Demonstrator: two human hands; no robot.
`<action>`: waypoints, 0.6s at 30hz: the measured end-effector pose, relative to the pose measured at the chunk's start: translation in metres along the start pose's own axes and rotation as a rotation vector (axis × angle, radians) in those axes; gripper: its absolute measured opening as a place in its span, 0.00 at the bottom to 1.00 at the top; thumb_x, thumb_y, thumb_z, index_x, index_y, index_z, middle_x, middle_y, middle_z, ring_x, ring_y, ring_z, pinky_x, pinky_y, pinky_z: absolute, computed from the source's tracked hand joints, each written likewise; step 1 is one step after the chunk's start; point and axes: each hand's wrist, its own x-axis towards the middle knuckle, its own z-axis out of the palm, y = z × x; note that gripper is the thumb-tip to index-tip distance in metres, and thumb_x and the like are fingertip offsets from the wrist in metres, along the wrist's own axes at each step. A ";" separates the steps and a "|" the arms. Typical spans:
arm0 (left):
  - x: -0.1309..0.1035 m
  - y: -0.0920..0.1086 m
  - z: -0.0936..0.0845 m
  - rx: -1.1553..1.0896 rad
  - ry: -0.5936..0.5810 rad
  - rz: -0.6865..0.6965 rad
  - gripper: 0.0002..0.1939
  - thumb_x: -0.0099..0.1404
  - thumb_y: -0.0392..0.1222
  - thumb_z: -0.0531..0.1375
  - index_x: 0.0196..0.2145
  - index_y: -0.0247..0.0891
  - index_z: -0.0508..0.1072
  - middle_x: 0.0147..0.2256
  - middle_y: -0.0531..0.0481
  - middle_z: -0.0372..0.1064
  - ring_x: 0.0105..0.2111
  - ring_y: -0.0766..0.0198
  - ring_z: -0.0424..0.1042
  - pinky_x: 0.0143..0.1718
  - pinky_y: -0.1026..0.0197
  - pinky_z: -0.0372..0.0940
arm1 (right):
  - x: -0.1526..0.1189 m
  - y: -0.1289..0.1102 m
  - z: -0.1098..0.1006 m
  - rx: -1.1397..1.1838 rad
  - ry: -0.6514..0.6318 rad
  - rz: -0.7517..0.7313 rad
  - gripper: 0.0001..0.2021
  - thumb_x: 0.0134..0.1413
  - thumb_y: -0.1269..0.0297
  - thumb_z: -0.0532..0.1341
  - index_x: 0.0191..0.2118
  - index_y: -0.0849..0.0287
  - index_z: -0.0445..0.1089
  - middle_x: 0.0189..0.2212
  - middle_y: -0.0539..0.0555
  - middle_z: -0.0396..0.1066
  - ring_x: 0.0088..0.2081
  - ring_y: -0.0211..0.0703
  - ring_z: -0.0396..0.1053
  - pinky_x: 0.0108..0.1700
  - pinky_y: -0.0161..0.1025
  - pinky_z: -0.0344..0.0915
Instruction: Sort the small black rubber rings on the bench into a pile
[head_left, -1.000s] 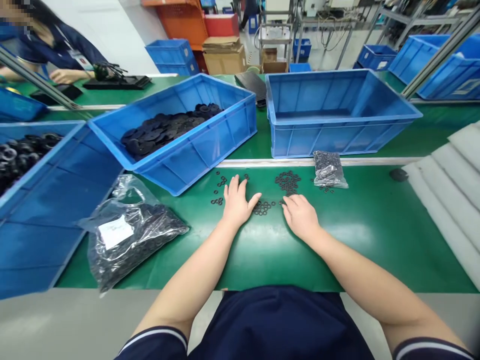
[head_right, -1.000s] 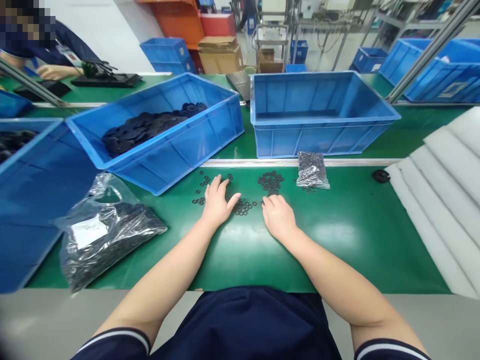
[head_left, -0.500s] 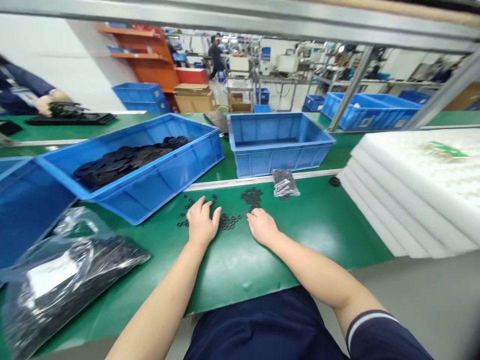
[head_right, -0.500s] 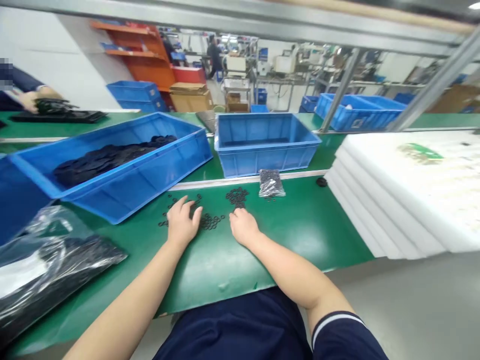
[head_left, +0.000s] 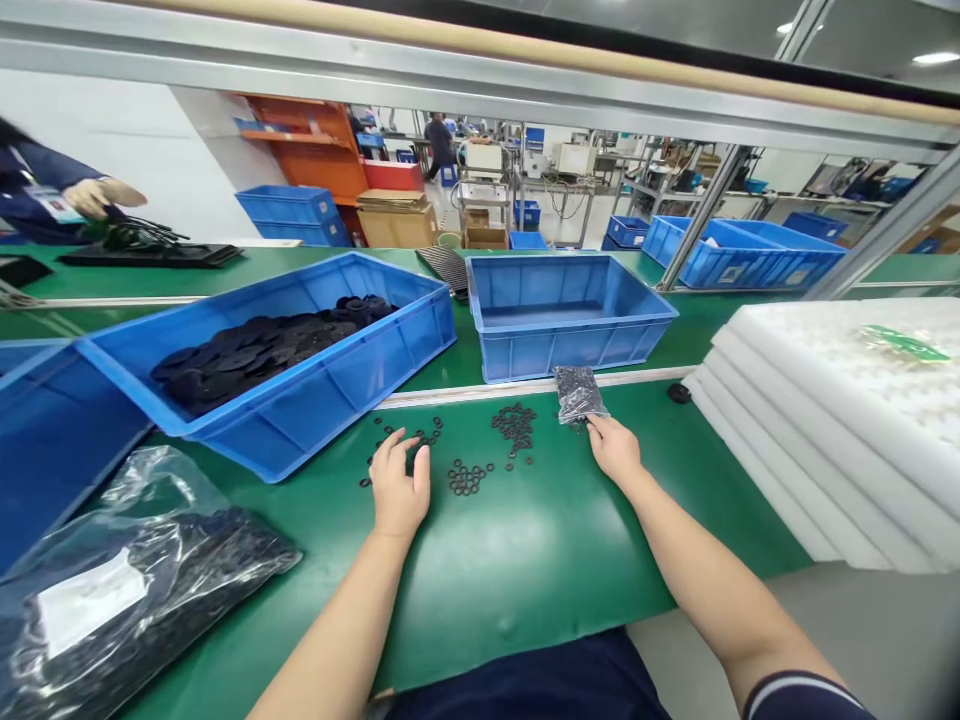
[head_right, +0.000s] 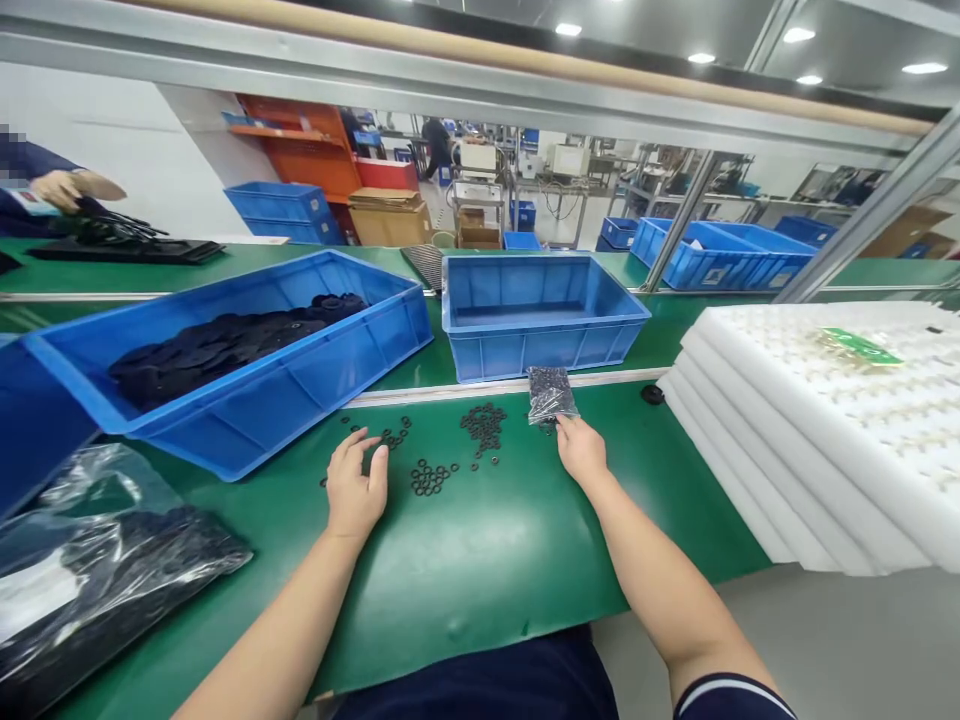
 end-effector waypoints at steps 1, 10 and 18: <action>0.000 -0.001 0.000 -0.012 -0.013 -0.005 0.17 0.71 0.51 0.50 0.44 0.36 0.71 0.53 0.34 0.69 0.56 0.49 0.68 0.59 0.45 0.60 | 0.005 -0.006 0.001 -0.018 -0.013 0.012 0.21 0.68 0.61 0.50 0.59 0.58 0.71 0.46 0.60 0.77 0.43 0.45 0.74 0.42 0.37 0.68; 0.002 -0.005 -0.003 -0.083 -0.124 -0.088 0.16 0.72 0.50 0.50 0.44 0.36 0.71 0.53 0.36 0.69 0.57 0.52 0.68 0.61 0.46 0.60 | 0.031 -0.033 0.004 -0.124 -0.154 0.203 0.19 0.68 0.54 0.51 0.52 0.60 0.71 0.38 0.60 0.77 0.35 0.48 0.74 0.34 0.38 0.59; 0.000 -0.003 -0.002 0.021 -0.242 -0.066 0.18 0.72 0.52 0.50 0.48 0.38 0.70 0.56 0.36 0.67 0.59 0.50 0.65 0.62 0.43 0.58 | -0.006 -0.022 0.011 0.039 -0.031 0.065 0.14 0.65 0.59 0.52 0.43 0.60 0.72 0.36 0.58 0.76 0.35 0.46 0.71 0.36 0.38 0.60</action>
